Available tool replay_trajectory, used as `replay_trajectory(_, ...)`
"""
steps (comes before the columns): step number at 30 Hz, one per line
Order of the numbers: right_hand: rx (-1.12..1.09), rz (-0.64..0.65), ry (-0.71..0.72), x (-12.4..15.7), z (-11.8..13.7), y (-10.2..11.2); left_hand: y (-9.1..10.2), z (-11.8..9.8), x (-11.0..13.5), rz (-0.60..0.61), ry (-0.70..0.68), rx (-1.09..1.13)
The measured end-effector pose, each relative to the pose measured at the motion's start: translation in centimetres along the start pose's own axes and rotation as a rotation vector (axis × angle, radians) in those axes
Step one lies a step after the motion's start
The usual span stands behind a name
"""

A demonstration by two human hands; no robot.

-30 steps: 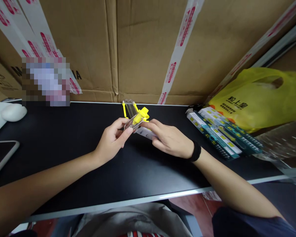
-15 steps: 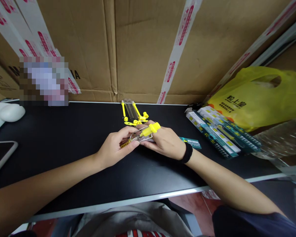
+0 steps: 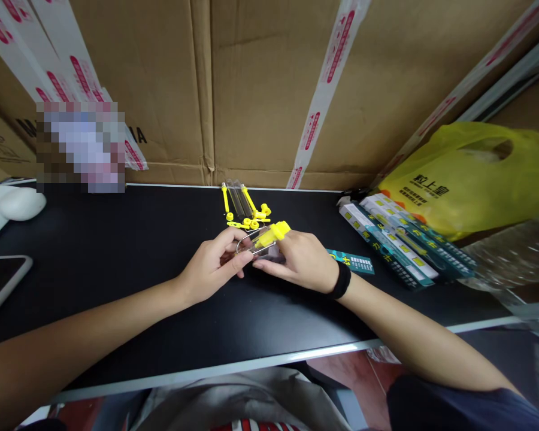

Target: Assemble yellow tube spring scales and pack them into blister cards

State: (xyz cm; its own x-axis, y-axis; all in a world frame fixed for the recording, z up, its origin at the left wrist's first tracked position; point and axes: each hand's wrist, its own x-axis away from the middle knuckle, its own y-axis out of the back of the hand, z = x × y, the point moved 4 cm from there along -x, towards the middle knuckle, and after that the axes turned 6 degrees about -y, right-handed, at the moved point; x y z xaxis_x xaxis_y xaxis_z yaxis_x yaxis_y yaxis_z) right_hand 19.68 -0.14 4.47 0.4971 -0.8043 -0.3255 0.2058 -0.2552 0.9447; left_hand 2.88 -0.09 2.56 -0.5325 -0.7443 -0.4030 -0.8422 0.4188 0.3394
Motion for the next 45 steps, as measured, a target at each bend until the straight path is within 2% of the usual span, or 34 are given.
replay_trajectory(5, 0.003, -0.031, -0.087, 0.1, 0.3, 0.4, -0.3, -0.2, 0.0, 0.07, -0.029, -0.011)
replay_trajectory(10, -0.042, -0.025, -0.029, 0.0, 0.4, 0.5, -0.4, -0.2, 0.0, 0.111, -0.027, -0.032)
replay_trajectory(17, 0.021, 0.036, -0.021, -0.1, -0.1, 0.3, 0.1, 0.0, -0.2, 0.024, 0.032, -0.013)
replay_trajectory(21, -0.002, 0.044, -0.003, -0.1, 0.3, 0.5, -0.2, 0.2, -0.1, 0.071, 0.05, 0.053)
replay_trajectory(26, -0.01, 0.133, 0.026, 0.0, 0.8, 0.3, -1.1, 0.5, 0.1, 0.138, 0.109, 0.177)
replay_trajectory(32, -0.095, 0.132, -0.017, 0.1, 0.4, 0.7, -0.7, 0.3, -0.1, 0.05, 0.117, 0.159)
replay_trajectory(38, -0.122, 0.118, -0.087, 0.1, 0.7, 1.2, -0.8, 0.3, 0.1, 0.052, 0.109, 0.194)
replay_trajectory(41, -0.198, 0.12, 0.011, 0.2, 1.2, 1.5, -0.6, 0.4, 0.1, 0.025, 0.107, 0.19)
replay_trajectory(45, -0.284, 0.042, 0.14, 0.3, 1.1, 2.2, 0.0, 0.5, -0.5, -0.076, 0.108, 0.224)
